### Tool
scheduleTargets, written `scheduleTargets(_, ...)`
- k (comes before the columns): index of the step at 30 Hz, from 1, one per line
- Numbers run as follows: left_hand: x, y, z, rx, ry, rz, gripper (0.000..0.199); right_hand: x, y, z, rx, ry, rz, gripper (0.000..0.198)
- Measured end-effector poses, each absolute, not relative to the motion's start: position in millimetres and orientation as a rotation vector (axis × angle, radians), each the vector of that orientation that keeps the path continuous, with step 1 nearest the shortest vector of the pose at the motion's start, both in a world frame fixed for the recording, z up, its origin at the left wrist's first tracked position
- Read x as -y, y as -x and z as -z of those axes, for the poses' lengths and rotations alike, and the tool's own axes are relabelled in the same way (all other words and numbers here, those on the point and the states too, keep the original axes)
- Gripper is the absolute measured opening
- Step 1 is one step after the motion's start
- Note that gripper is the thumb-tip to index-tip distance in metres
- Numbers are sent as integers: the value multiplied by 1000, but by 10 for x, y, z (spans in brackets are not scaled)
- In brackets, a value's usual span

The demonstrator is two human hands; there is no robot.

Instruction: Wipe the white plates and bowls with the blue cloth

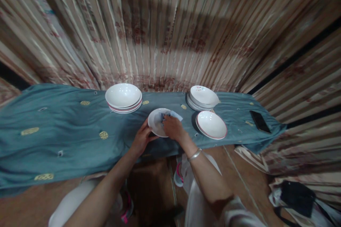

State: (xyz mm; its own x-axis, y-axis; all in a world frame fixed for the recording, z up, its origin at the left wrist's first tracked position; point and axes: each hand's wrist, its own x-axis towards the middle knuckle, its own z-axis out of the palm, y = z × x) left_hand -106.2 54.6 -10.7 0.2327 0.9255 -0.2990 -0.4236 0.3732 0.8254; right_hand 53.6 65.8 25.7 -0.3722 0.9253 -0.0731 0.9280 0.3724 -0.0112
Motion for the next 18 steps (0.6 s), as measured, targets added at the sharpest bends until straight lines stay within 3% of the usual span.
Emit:
scheduleTargets(8, -539, 1064, 124, -883, -678, -1046, 59, -552, -594, -452, -2517, -1625, 361, 32)
scheduleTargets(13, -552, 1074, 162, -891, -669, -1040, 59, -567, -620, -432, -2630, -1699, 870, 24)
scheduleTargets(18, -565, 1058, 187, -904, -688, -1034, 60, -610, -675, -291, -2696, -1753, 1587, 15)
